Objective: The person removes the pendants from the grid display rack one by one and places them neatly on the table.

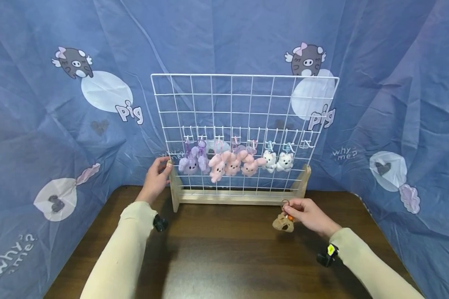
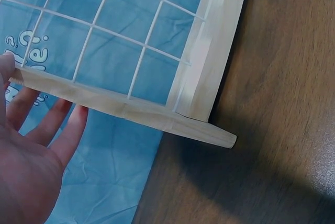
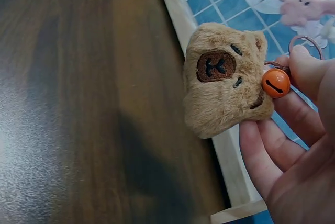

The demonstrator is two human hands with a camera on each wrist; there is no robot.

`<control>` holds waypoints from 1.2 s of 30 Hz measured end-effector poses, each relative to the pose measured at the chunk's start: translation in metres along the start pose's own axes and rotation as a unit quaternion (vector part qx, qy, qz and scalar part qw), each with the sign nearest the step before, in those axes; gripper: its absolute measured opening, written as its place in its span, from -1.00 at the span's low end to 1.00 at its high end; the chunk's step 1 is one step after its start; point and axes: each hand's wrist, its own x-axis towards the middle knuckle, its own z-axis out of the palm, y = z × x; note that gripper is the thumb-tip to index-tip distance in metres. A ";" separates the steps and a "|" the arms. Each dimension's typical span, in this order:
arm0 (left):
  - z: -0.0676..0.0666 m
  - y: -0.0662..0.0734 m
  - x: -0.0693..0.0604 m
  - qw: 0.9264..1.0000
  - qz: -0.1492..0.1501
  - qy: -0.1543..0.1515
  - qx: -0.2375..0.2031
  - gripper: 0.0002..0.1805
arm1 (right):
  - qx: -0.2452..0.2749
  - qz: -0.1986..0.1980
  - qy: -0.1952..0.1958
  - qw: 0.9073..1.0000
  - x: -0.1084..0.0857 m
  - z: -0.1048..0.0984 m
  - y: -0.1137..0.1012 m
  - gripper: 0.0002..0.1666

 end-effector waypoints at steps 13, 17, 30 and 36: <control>0.000 0.003 -0.001 1.000 0.001 -0.001 0.001 -0.51 | -0.030 0.024 -0.025 0.999 0.001 0.021 0.021 -0.67; 0.001 0.003 -0.001 1.000 0.004 0.000 0.001 -0.51 | -0.033 0.025 -0.038 0.998 0.000 0.024 0.027 -0.71; 0.002 0.002 -0.002 1.000 0.005 -0.001 0.001 -0.50 | -0.108 0.017 -0.053 0.993 0.003 0.028 0.038 -0.88; 0.002 0.001 -0.002 1.000 0.005 0.001 -0.001 -0.52 | -0.132 -0.003 -0.064 0.989 0.005 0.027 0.040 -0.90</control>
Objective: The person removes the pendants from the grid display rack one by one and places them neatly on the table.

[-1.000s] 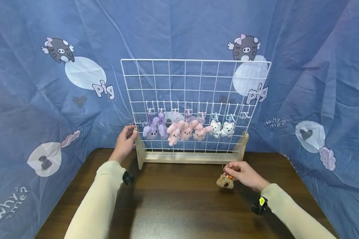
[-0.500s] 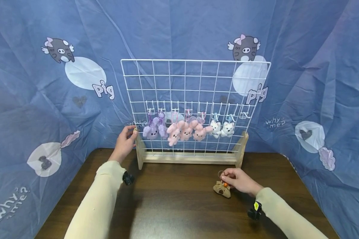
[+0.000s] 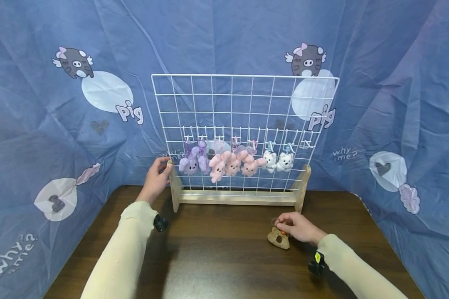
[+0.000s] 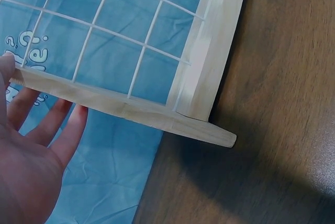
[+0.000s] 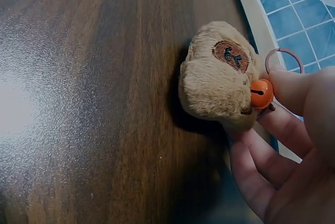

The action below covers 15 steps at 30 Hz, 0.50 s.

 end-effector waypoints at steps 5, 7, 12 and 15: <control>-0.001 -0.001 0.001 1.000 -0.003 0.000 0.001 -0.52 | -0.029 -0.029 -0.017 0.999 0.003 0.000 -0.001 -0.88; -0.001 -0.001 0.001 1.000 -0.004 0.001 0.001 -0.52 | -0.042 -0.044 -0.029 0.998 0.004 0.000 -0.003 -0.86; -0.001 0.000 0.000 1.000 -0.001 0.001 0.001 -0.51 | -0.069 -0.060 -0.054 0.994 0.005 -0.001 -0.008 -0.81; -0.001 -0.001 0.000 1.000 0.002 0.001 0.000 -0.51 | -0.089 -0.062 -0.045 0.993 0.004 -0.002 -0.010 -0.79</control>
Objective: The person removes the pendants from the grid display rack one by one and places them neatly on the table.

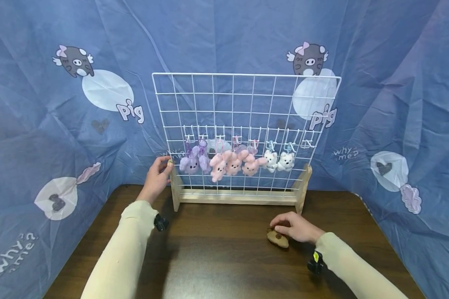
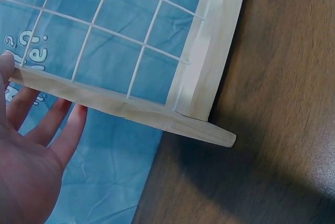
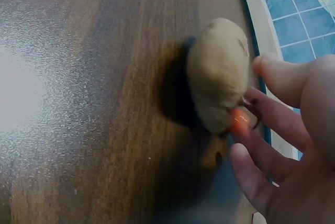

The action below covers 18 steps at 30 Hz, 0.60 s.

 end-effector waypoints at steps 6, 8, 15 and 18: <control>0.001 0.001 0.000 1.000 0.005 0.002 -0.002 -0.52 | 0.004 0.023 0.022 0.999 0.000 -0.003 -0.001 -0.74; 0.001 0.001 0.000 1.000 0.005 0.002 -0.003 -0.52 | 0.013 0.026 0.025 0.999 0.001 -0.003 -0.002 -0.73; 0.000 0.001 0.000 1.000 0.001 0.000 -0.002 -0.52 | 0.000 0.024 0.087 0.996 0.004 -0.011 -0.007 -0.73; 0.000 0.001 0.000 1.000 -0.002 -0.001 0.001 -0.51 | -0.003 0.029 0.127 0.991 0.007 -0.021 -0.013 -0.73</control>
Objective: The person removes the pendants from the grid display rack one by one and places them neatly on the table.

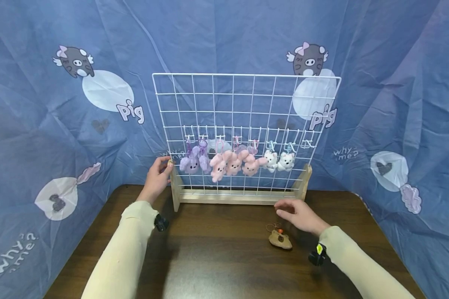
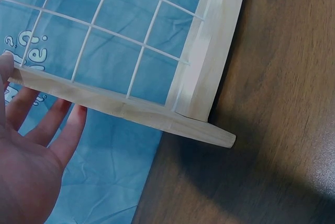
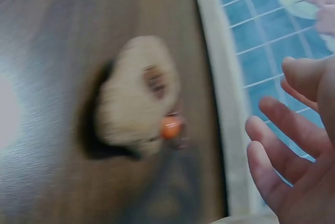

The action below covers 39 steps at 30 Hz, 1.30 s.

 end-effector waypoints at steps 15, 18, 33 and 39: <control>0.001 -0.001 -0.001 1.000 0.002 0.001 -0.005 -0.52 | 0.075 0.034 0.118 0.990 0.015 -0.056 -0.040 -0.54; 0.001 -0.001 0.000 1.000 0.000 0.002 -0.006 -0.53 | 0.098 0.038 0.129 0.986 0.017 -0.062 -0.043 -0.48; 0.000 -0.001 0.001 1.000 0.002 0.000 0.007 -0.50 | 0.108 0.044 0.163 0.980 0.028 -0.082 -0.066 -0.29; 0.000 -0.001 0.001 1.000 -0.002 0.003 0.003 -0.51 | 0.108 0.048 0.161 0.980 0.035 -0.083 -0.067 -0.27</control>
